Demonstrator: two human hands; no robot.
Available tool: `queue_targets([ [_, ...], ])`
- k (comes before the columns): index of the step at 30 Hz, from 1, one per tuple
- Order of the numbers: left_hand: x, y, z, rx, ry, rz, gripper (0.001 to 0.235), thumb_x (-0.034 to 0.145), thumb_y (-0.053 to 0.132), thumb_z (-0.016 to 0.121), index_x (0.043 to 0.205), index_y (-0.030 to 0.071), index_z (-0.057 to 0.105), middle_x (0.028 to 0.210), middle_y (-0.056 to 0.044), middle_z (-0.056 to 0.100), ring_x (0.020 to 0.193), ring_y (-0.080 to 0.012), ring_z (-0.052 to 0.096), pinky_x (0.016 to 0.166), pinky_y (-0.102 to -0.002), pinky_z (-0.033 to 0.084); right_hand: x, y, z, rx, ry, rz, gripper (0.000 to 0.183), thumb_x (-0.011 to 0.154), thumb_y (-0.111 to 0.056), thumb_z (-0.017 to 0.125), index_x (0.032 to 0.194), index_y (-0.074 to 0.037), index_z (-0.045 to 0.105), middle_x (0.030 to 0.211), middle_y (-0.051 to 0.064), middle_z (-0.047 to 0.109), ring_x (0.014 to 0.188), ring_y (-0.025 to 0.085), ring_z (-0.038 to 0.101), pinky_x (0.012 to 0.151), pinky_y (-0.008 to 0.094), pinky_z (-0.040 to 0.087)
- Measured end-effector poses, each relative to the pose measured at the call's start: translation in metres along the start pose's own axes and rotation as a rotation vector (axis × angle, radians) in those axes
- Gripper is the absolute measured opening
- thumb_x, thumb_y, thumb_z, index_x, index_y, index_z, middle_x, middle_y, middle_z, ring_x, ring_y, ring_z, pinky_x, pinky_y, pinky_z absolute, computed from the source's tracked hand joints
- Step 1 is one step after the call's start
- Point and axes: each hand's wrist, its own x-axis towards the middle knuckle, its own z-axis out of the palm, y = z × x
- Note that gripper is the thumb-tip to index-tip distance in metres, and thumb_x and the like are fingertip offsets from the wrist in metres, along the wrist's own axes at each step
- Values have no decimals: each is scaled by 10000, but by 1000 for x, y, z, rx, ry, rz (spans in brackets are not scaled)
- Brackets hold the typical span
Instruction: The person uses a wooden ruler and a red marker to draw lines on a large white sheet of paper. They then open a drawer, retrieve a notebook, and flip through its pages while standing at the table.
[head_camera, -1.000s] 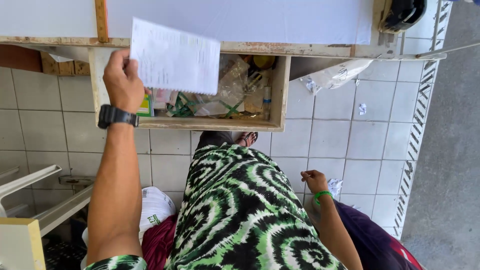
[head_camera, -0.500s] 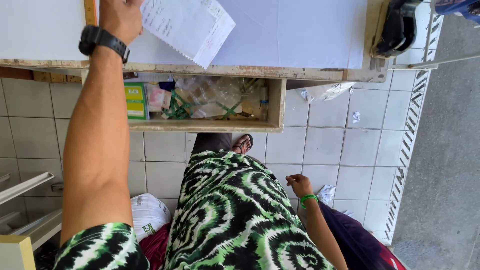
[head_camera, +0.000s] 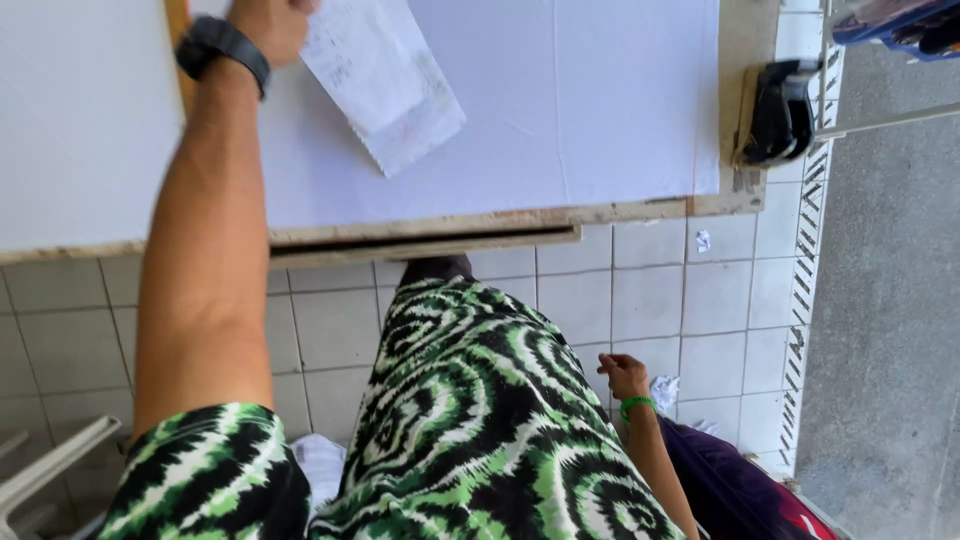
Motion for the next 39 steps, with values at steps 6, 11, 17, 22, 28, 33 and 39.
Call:
queue_targets([
  [6, 30, -29, 12, 404, 7, 111, 641, 980, 167, 897, 1545, 71, 610, 1499, -290, 647, 1248, -591, 600, 938, -685, 500, 0, -35, 52, -178, -17, -32, 332, 1041, -367, 717, 1172, -112, 883, 988, 46, 870, 830, 193, 718, 676, 374, 532],
  [11, -28, 34, 22, 260, -184, -19, 445, 1044, 219, 820, 1391, -23, 680, 1362, -248, 647, 1196, -433, 616, 905, -542, 612, 74, 9, 85, -176, -99, -231, 417, 952, -303, 702, 1264, -58, 828, 1227, 133, 855, 1147, 280, 794, 985, 419, 628],
  [17, -61, 6, 69, 488, -72, 186, 657, 901, 404, 942, 1393, 57, 679, 1446, -171, 592, 1283, -421, 555, 799, -600, 582, 35, -86, 58, -413, -151, -182, 401, 1032, -438, 731, 1248, -107, 792, 1098, 89, 884, 1024, 211, 834, 940, 364, 638],
  [22, -68, 20, 82, 448, -29, 214, 565, 954, 332, 890, 1376, 18, 685, 1451, -225, 609, 1337, -462, 561, 888, -646, 582, 25, -161, 16, -289, -107, -306, 438, 1005, -382, 751, 1295, -55, 771, 1086, 106, 861, 1071, 250, 773, 942, 400, 599],
  [28, -84, 34, 93, 432, -143, 88, 750, 927, 472, 894, 1487, 85, 579, 1458, -161, 545, 1381, -420, 511, 973, -596, 535, 40, -162, 18, -315, -53, -296, 465, 1017, -500, 739, 1300, -135, 788, 1058, 55, 868, 1098, 276, 778, 959, 462, 605],
  [33, -91, 26, 97, 379, -186, -3, 679, 1030, 447, 808, 1538, 103, 516, 1510, -150, 470, 1455, -440, 475, 1046, -578, 529, 40, -131, 46, -385, -112, -218, 432, 1025, -496, 725, 1310, -181, 803, 1048, 18, 878, 1143, 302, 776, 1007, 457, 580],
  [39, -80, 1, 95, 379, 67, 120, 706, 853, 98, 975, 1446, 48, 595, 1369, -165, 629, 1267, -404, 611, 901, -542, 618, 19, -127, 47, -337, -185, -30, 375, 1066, -370, 719, 1288, -86, 824, 988, 83, 870, 616, 142, 533, 578, 330, 448],
])
